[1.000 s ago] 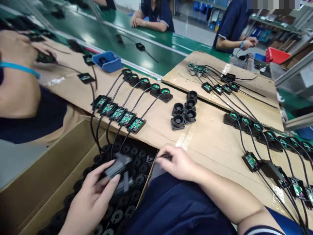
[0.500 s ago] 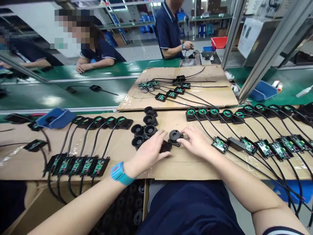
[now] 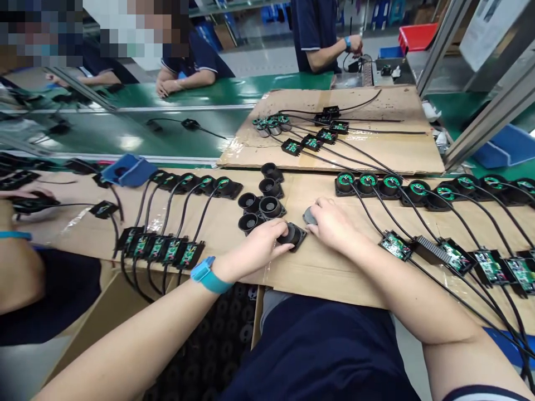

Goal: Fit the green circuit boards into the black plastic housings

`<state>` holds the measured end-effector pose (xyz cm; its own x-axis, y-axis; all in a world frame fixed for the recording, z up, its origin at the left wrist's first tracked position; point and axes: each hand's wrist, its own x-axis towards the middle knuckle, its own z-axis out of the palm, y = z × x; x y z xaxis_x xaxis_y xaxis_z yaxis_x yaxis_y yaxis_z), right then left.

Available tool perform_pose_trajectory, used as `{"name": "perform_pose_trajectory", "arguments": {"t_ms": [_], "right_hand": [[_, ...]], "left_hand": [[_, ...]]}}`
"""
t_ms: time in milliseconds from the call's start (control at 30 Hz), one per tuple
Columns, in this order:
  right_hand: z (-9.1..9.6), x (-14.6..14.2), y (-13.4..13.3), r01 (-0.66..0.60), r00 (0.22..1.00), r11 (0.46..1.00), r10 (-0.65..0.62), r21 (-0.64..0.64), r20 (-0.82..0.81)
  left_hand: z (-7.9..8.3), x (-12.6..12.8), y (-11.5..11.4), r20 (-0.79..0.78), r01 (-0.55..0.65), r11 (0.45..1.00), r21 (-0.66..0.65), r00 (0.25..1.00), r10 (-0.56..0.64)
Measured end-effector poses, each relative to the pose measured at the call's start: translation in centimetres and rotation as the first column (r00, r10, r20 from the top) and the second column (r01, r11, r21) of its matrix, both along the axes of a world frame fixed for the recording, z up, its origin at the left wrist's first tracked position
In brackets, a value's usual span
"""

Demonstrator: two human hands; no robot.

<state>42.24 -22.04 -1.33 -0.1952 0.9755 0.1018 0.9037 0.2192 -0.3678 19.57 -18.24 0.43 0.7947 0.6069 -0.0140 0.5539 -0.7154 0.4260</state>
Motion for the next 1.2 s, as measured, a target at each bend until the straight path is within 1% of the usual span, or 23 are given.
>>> {"name": "perform_pose_trajectory", "arguments": {"t_ms": [100,167,233,333,400,467,500,533,567,600,633,667,700,733,767,800,867,900,967,1000,1033,1133,1200], "right_hand": [[0.1,0.6,1.0,0.01,1.0,0.999,-0.01,-0.03,0.0],[0.2,0.7,1.6,0.001,1.0,0.999,-0.001,-0.038,0.009],[0.3,0.6,2.1,-0.004,1.0,0.999,0.005,-0.045,0.031],[0.5,0.5,2.5,-0.009,0.997,0.999,0.012,-0.044,0.074],[0.4,0.8,2.9,-0.023,0.997,0.999,0.025,-0.024,0.073],[0.1,1.4,3.4,-0.032,0.999,0.999,0.032,0.013,0.04],[0.0,1.7,3.7,-0.031,0.999,0.999,0.031,0.029,0.022],[0.0,2.1,4.0,-0.024,1.0,0.999,0.023,0.042,0.009],[0.1,2.3,4.1,-0.007,1.0,0.998,0.007,0.061,0.002],[0.5,2.4,4.1,0.018,1.0,0.996,-0.018,0.09,-0.003],[1.0,2.2,3.8,0.051,0.999,0.99,-0.049,0.133,-0.015],[1.7,1.6,3.2,0.085,0.996,0.978,-0.078,0.192,-0.046],[2.5,0.6,2.4,0.109,0.992,0.961,-0.088,0.254,-0.094],[3.3,-0.9,1.5,0.109,0.986,0.946,-0.065,0.304,-0.152],[4.0,-2.9,0.5,0.084,0.978,0.937,-0.012,0.339,-0.208],[4.5,-5.2,-0.4,0.007,0.967,0.944,0.077,0.33,-0.242],[5.0,-10.6,-1.6,-0.215,0.936,0.944,0.273,0.25,-0.224],[5.0,-13.2,-1.8,-0.304,0.924,0.933,0.338,0.192,-0.177],[4.6,-17.9,-1.4,-0.406,0.906,0.908,0.415,0.102,-0.085],[4.3,-19.8,-0.9,-0.433,0.895,0.896,0.44,0.094,-0.071],[3.9,-21.4,-0.3,-0.451,0.883,0.885,0.462,0.116,-0.088],[2.1,-24.6,2.0,-0.438,0.803,0.853,0.513,0.284,-0.303],[0.0,-25.9,3.5,-0.368,0.738,0.864,0.496,0.344,-0.457]], "left_hand": [[0.0,0.4,0.5,-0.01,0.01,1.0,-0.027,1.0,-0.011],[-0.1,0.6,0.7,0.044,-0.004,0.998,-0.056,0.999,0.006],[-0.4,0.7,1.0,0.103,-0.04,0.997,-0.068,0.994,0.046],[-0.4,0.5,1.1,0.139,-0.117,0.991,-0.061,0.982,0.125],[-0.3,0.1,0.8,0.219,-0.18,0.982,-0.059,0.957,0.189],[-0.2,-0.4,0.0,0.376,-0.265,0.96,-0.093,0.883,0.281],[-0.2,-0.6,-0.6,0.459,-0.312,0.937,-0.157,0.817,0.348],[-0.3,-0.8,-1.3,0.526,-0.345,0.899,-0.27,0.729,0.438],[-0.4,-0.9,-2.2,0.56,-0.346,0.833,-0.432,0.621,0.549],[-0.5,-1.0,-3.1,0.546,-0.297,0.729,-0.616,0.506,0.668],[-0.7,-1.1,-4.0,0.487,-0.196,0.592,-0.782,0.401,0.776],[-0.9,-1.2,-4.8,0.401,-0.059,0.439,-0.896,0.317,0.86],[-1.0,-1.4,-5.6,0.311,0.091,0.297,-0.951,0.263,0.914],[-1.0,-1.6,-6.2,0.234,0.235,0.179,-0.955,0.233,0.944],[-1.0,-2.0,-6.6,0.179,0.362,0.09,-0.928,0.22,0.959],[-0.9,-2.5,-6.9,0.143,0.468,0.031,-0.883,0.206,0.968],[-0.7,-4.0,-6.9,0.093,0.611,-0.03,-0.791,0.168,0.981],[-0.7,-5.0,-6.8,0.069,0.649,-0.041,-0.76,0.144,0.987],[-0.8,-7.5,-6.3,0.017,0.659,-0.04,-0.751,0.08,0.997],[-1.0,-8.9,-5.9,-0.005,0.636,-0.032,-0.771,0.045,0.999],[-1.1,-10.6,-5.5,-0.014,0.596,-0.01,-0.803,-0.001,1.0],[-1.2,-16.2,-3.5,0.029,0.408,0.101,-0.907,-0.179,0.983],[-0.6,-20.3,-1.0,0.084,0.274,0.15,-0.95,-0.24,0.967]]}}
